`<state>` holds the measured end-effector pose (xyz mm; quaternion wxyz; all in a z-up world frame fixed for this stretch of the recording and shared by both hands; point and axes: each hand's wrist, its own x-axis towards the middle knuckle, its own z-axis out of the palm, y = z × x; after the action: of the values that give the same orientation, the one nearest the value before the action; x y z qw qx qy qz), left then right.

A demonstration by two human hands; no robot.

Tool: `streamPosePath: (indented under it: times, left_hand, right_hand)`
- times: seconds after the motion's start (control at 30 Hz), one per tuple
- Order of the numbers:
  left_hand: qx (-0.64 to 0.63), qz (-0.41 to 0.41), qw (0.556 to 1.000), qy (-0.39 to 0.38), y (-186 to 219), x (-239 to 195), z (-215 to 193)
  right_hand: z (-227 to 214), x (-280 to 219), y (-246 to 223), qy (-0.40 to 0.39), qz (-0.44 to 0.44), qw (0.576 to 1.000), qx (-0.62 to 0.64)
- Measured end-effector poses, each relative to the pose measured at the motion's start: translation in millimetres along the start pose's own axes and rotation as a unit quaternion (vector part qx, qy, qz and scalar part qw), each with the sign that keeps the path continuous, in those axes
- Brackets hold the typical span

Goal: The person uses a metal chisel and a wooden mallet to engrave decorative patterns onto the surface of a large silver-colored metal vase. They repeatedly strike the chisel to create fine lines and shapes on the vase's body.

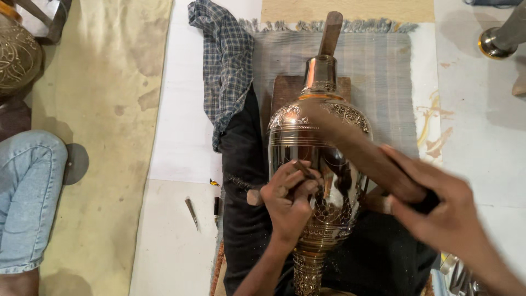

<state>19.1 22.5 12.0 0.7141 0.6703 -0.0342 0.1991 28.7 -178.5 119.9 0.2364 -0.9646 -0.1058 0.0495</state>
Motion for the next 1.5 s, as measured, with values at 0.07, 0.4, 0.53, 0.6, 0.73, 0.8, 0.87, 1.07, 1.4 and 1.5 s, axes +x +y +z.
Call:
streamPosePath:
  times: [0.07,0.4,0.53,0.6,0.73,0.8,0.87,1.07,1.4,1.5]
  left_hand:
    - [-0.013,-0.004,0.996,-0.083,0,15,-5]
    - [0.098,0.157,0.868,-0.460,-15,66,-13]
    - [0.065,0.127,0.852,-0.503,-24,72,-12]
    - [0.082,0.142,0.838,-0.520,-28,74,-9]
    - [0.112,0.124,0.793,-0.585,-33,82,2]
    - [0.063,0.157,0.778,-0.605,-33,88,8]
    - [0.083,0.174,0.742,-0.643,-33,92,15]
    - [-0.001,0.224,0.675,-0.703,-33,103,33]
    - [-0.009,0.232,0.578,-0.782,-33,106,47]
    - [0.030,0.212,0.575,-0.790,-33,105,43]
  right_hand:
    - [44,-33,9,0.154,0.039,0.957,0.243]
    - [140,-152,76,0.160,0.257,0.890,0.341]
    - [114,-155,88,0.111,0.356,0.867,0.331]
    - [101,-150,85,0.127,0.255,0.875,0.391]
    - [101,-141,58,0.202,0.229,0.944,0.125]
    - [114,-134,46,0.289,0.200,0.914,0.204]
    - [124,-132,43,0.285,0.133,0.941,0.126]
    - [169,-148,58,0.263,0.176,0.940,0.127]
    - [202,-159,77,0.272,0.198,0.933,0.128]
    - [208,-165,77,0.251,0.204,0.936,0.136]
